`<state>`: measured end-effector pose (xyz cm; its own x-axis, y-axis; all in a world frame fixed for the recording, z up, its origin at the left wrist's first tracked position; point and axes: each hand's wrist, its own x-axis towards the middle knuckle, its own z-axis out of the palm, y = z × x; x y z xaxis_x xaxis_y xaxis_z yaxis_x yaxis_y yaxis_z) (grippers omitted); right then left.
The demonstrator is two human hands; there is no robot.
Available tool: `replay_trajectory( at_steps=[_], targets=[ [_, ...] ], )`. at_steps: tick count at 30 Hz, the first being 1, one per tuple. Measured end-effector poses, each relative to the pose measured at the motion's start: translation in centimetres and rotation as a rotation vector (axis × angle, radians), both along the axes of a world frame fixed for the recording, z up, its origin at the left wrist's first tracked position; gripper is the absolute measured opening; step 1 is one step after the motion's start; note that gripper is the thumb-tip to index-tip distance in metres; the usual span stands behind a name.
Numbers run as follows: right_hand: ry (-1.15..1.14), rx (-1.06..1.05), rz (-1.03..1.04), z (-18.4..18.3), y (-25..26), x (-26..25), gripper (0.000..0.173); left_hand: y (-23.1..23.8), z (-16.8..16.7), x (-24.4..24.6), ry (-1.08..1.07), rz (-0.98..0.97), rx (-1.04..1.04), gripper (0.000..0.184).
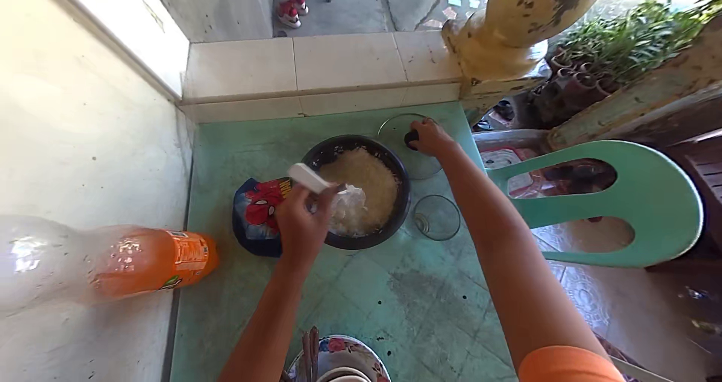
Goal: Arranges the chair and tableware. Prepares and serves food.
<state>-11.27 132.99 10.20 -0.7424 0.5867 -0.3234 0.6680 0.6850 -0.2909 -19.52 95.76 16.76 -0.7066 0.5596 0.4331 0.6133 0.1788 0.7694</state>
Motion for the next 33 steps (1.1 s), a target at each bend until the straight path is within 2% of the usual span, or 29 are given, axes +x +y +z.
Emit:
replay_trajectory(
  at_steps=[3, 6, 8, 11, 15, 19, 21, 25, 30, 33],
  targets=[
    [0.115, 0.003, -0.018, -0.7, -1.0, 2.8, 0.041, -4.7, 0.1, 0.4, -0.294, 0.138, 0.141, 0.024],
    [0.219, 0.029, -0.077, -0.3, -1.3, 6.5, 0.037, -9.1, 0.7, 2.4, -0.635, 0.291, 0.198, 0.01],
    [0.297, 0.072, -0.159, 1.2, -1.7, 9.2, 0.035, -12.1, 1.0, 4.3, -0.704, 0.305, 0.146, 0.007],
    [0.412, 0.184, -0.21, 5.3, -2.3, 11.6, 0.036, -15.9, 1.3, 7.9, -0.797, 0.307, 0.031, 0.005],
    [0.579, 0.315, -0.054, 11.4, -5.7, 11.5, 0.034, -19.2, 1.9, 12.4, -0.96, 0.353, -0.072, 0.006],
    [0.686, 0.252, 0.208, 14.7, -11.1, 8.9, 0.031, -21.7, 2.5, 15.3, -0.992, 0.329, -0.059, 0.011],
    [0.675, 0.148, 0.305, 14.2, -13.2, 6.9, 0.031, -22.7, 3.1, 16.2, -1.042, 0.345, -0.04, 0.014],
    [0.627, -0.017, 0.451, 10.3, -15.5, 2.9, 0.03, -24.5, 4.1, 16.6, -1.1, 0.386, 0.042, 0.02],
    [0.471, -0.068, 0.531, 7.4, -18.0, -0.3, 0.033, -27.4, 5.6, 16.1, -1.015, 0.429, 0.06, 0.022],
    [0.43, -0.081, 0.528, 7.2, -18.6, -1.2, 0.035, -28.4, 6.0, 16.0, -1.02, 0.444, 0.102, 0.024]
  ],
)
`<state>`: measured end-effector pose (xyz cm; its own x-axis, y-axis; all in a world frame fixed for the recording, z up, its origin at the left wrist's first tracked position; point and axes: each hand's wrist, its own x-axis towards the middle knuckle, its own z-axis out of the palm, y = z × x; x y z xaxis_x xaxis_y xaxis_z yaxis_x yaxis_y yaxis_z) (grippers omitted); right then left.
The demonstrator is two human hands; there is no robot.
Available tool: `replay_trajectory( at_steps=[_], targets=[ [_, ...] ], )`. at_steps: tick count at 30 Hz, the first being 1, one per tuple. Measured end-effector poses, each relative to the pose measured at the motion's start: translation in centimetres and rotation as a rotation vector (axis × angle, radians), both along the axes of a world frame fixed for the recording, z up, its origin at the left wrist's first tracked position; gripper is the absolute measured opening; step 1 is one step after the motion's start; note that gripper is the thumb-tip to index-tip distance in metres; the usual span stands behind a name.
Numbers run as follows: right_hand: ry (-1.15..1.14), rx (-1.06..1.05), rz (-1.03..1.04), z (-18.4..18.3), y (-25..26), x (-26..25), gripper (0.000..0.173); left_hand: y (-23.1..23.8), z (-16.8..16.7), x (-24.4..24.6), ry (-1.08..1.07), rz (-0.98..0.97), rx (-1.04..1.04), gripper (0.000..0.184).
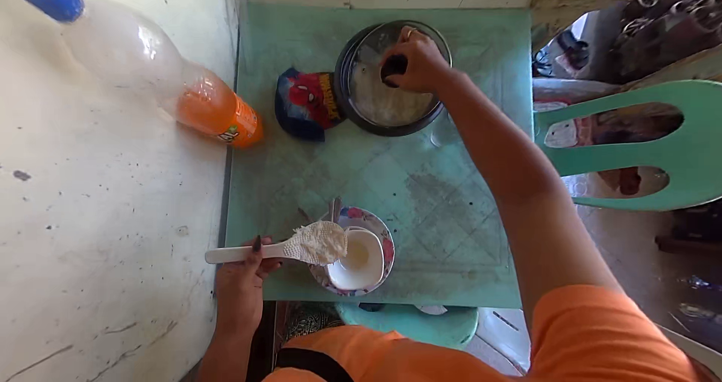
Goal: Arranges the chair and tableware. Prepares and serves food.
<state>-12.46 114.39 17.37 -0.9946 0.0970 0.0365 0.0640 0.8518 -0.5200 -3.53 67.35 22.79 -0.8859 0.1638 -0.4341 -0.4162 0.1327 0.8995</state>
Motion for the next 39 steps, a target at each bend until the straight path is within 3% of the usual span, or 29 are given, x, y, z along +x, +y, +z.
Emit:
replay_trajectory(
  at_steps=[5, 8, 10, 12, 15, 19, 22, 26, 32, 39],
  targets=[
    [-0.021, -0.044, -0.07, 0.0, -0.4, 0.2, 0.036, -0.7, 0.4, 0.3, -0.013, 0.044, 0.025, 0.025],
    [-0.182, 0.028, -0.12, 1.9, -2.5, 1.2, 0.052, -0.7, 0.3, 0.6, -0.048, 0.034, 0.046, 0.026],
    [-0.218, 0.045, -0.17, 3.9, -6.3, 3.6, 0.066, -0.5, 0.1, 0.8, -0.067, 0.021, 0.06, 0.026],
    [-0.086, -0.063, -0.13, 4.7, -11.0, 7.4, 0.058, 0.0, -0.1, 1.1, -0.087, 0.012, 0.06, 0.026],
    [0.088, -0.333, -0.006, 3.2, -18.3, 13.6, 0.053, 0.9, -0.4, 1.5, -0.139, 0.007, 0.046, 0.023],
    [0.037, -0.504, -0.025, 1.1, -25.7, 20.1, 0.067, 2.1, -0.4, 2.0, -0.187, 0.047, 0.051, 0.021],
    [0.242, -0.391, -0.106, -0.7, -29.5, 22.9, 0.056, 2.0, -0.6, 2.8, -0.189, 0.055, 0.062, 0.019],
    [0.461, -0.275, -0.153, -1.6, -30.2, 23.7, 0.031, 1.6, -0.5, 4.0, -0.196, 0.065, 0.076, 0.02],
    [0.524, -0.294, -0.059, -1.3, -29.5, 24.9, 0.021, 0.6, -0.7, 5.5, -0.273, 0.13, 0.111, 0.024],
    [0.561, -0.313, -0.118, -1.3, -30.3, 27.9, 0.01, -0.5, -1.7, 7.5, -0.291, 0.173, 0.102, 0.023]
  ],
)
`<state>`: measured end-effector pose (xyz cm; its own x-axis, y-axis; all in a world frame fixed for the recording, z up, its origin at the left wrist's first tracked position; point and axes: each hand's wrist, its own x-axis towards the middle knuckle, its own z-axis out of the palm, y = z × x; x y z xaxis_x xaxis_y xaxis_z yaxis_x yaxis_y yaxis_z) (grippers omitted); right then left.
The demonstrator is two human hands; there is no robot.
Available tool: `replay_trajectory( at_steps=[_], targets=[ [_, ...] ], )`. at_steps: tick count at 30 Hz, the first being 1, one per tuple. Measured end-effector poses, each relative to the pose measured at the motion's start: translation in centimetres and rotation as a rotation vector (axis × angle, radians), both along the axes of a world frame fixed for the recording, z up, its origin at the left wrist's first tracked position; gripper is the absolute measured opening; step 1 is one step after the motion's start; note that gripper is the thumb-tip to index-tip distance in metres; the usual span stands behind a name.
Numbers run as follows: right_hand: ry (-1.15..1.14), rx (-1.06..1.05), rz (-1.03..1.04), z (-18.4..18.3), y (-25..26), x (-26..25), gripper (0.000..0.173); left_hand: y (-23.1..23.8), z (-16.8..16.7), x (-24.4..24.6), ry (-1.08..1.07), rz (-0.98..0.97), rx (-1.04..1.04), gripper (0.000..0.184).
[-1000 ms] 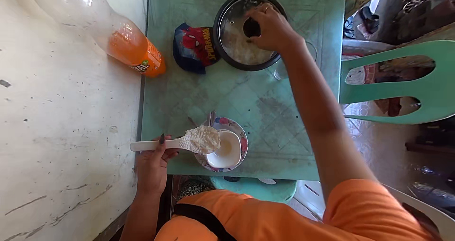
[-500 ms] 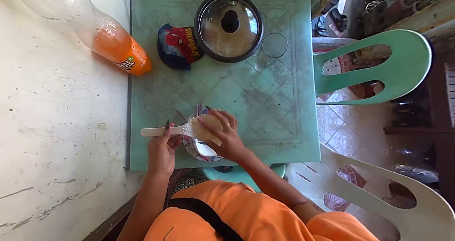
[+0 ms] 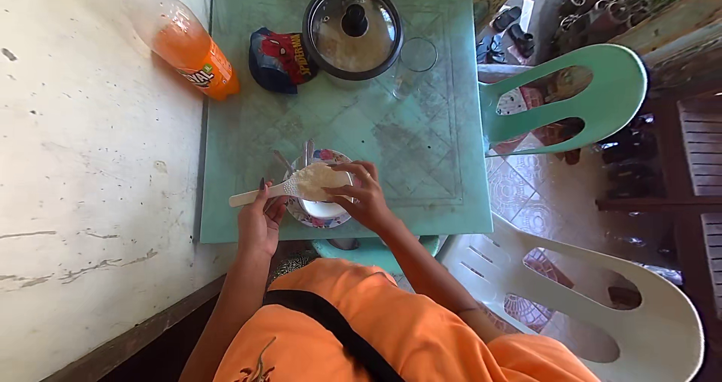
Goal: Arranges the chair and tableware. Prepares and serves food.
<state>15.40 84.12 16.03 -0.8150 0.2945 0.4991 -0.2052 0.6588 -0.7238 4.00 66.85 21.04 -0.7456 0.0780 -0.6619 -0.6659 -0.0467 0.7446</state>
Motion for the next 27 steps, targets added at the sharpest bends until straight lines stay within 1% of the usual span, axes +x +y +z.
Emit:
replay_trajectory(
  at_steps=[2, 4, 8, 10, 14, 16, 19, 20, 22, 23, 26, 27],
  targets=[
    [-0.02, -0.085, -0.013, 0.2, -0.2, 0.9, 0.01, -0.3, -0.5, 0.3, 0.039, 0.014, -0.041, 0.023],
    [-0.086, -0.166, -0.031, 0.1, -0.2, 1.5, 0.011, -0.9, -1.1, 0.3, 0.085, 0.025, -0.061, 0.025],
    [-0.406, -0.362, -0.076, -0.4, -0.1, 1.9, 0.016, -2.1, -2.4, 0.1, 0.148, 0.11, -0.037, 0.027],
    [-0.508, -0.472, -0.058, 0.7, -0.1, 1.9, 0.02, -2.2, -2.8, -0.3, 0.178, 0.155, 0.012, 0.028],
    [-0.545, -0.657, 0.081, 4.5, -0.3, 2.4, 0.03, -1.9, -3.4, -0.8, 0.218, 0.12, 0.074, 0.028],
    [-0.54, -0.776, 0.167, 5.1, -0.3, 2.9, 0.039, -1.5, -3.5, -0.9, 0.217, 0.062, 0.077, 0.028],
    [-0.502, -1.069, 0.269, 5.0, -0.8, 3.4, 0.052, -0.9, -3.7, -1.1, 0.221, 0.0, 0.087, 0.028],
    [-0.485, -1.146, 0.29, 5.5, -1.1, 3.6, 0.055, -0.8, -3.8, -1.4, 0.234, -0.011, 0.082, 0.029],
    [-0.414, -1.232, 0.37, 7.7, -2.0, 4.5, 0.058, -0.7, -4.0, -2.5, 0.301, -0.009, 0.05, 0.031],
    [-0.362, -1.248, 0.444, 9.4, -2.5, 5.1, 0.061, -0.9, -4.2, -3.3, 0.367, 0.002, 0.021, 0.032],
    [-0.195, -1.288, 0.704, 16.3, -4.8, 7.6, 0.073, -2.0, -4.9, -5.7, 0.634, -0.04, -0.076, 0.035],
    [-0.131, -1.265, 0.777, 18.6, -5.7, 8.5, 0.072, -2.4, -5.0, -6.4, 0.699, -0.066, -0.111, 0.033]
  ],
)
